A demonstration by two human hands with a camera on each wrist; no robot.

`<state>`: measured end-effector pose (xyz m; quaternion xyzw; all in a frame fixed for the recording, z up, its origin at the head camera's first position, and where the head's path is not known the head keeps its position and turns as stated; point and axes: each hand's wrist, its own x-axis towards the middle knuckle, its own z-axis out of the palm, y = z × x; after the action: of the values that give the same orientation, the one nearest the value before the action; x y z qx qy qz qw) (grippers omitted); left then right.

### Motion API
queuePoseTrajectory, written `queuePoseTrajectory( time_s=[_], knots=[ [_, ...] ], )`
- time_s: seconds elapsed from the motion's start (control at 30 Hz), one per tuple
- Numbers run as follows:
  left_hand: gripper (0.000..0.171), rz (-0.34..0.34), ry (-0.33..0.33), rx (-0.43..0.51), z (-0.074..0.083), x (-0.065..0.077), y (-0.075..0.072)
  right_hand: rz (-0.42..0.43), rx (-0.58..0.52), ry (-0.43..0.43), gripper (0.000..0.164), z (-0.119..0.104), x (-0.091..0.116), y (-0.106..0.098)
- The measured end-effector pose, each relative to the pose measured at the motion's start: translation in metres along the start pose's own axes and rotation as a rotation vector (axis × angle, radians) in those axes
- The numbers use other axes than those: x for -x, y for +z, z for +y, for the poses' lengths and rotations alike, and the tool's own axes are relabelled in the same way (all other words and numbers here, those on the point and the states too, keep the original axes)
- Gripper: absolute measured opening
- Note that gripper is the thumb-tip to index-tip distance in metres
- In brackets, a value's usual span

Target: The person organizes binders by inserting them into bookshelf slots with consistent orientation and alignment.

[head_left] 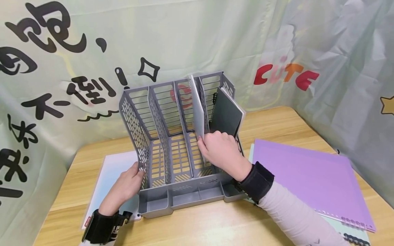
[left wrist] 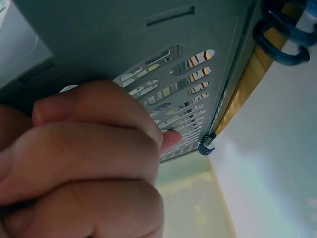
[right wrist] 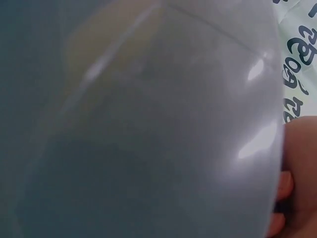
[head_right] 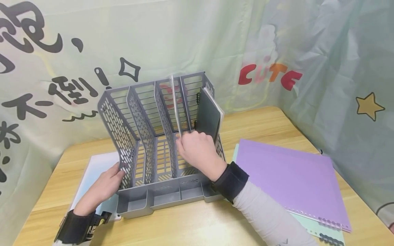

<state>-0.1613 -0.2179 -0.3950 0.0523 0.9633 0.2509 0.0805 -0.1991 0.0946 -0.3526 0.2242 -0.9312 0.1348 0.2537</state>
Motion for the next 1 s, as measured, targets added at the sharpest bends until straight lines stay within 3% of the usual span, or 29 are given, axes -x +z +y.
queuePoseTrajectory(
  time_s=[1.0],
  knots=[
    [0.050, 0.008, 0.002, 0.003, 0.000, 0.000, 0.001, 0.025, -0.023, 0.055, 0.053, 0.015, 0.018, 0.006]
  ],
)
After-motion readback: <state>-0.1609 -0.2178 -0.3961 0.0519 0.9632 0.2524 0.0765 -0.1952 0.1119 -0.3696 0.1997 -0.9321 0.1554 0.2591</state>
